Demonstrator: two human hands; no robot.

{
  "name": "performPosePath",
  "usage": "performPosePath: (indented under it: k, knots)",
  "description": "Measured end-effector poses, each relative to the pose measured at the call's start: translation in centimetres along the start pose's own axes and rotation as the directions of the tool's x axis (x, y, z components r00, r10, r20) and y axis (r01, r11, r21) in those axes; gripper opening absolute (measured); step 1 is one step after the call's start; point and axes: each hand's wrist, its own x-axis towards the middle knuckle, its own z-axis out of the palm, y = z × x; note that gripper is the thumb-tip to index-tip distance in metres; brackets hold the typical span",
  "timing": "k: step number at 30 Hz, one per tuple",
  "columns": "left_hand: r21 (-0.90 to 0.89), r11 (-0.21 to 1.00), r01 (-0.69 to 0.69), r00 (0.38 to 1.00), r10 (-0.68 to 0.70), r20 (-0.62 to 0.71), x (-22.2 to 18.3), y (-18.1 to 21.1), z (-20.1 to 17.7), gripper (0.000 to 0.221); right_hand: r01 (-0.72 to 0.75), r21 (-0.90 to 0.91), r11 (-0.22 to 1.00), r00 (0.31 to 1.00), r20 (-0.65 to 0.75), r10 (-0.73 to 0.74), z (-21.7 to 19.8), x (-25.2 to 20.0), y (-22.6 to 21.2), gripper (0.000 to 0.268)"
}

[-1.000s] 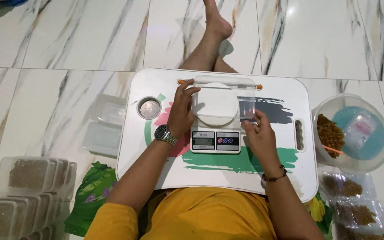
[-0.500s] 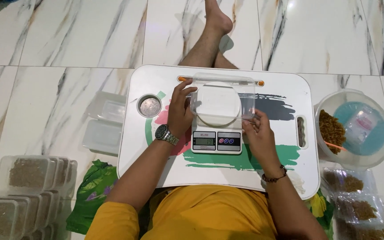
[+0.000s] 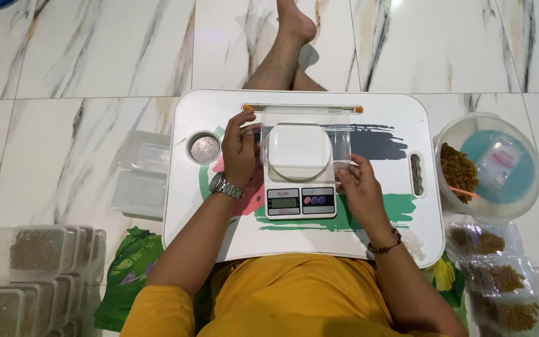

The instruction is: Weighing and portioning snacks into small plastic containers using a digital scale and a spoon.

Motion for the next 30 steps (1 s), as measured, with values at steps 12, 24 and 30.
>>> performPosePath:
  k: [12,24,30]
  knots:
    - [0.172,0.971,0.163,0.975,-0.133,-0.176,-0.3,-0.3,0.0,0.022,-0.016,0.027,1.000,1.000,0.000,0.016,0.0,0.1,0.6,0.044]
    - [-0.086,0.915,0.394,0.869,-0.401,-0.290,0.8,-0.6,-0.6,0.016,0.005,-0.482,0.876,0.862,-0.442,-0.248,-17.3,6.1,6.8,0.021]
    - [0.178,0.892,0.415,0.905,-0.385,-0.179,0.6,-0.5,-1.2,0.017,-0.508,-0.834,0.213,0.850,-0.447,0.278,-28.3,8.0,15.6,0.062]
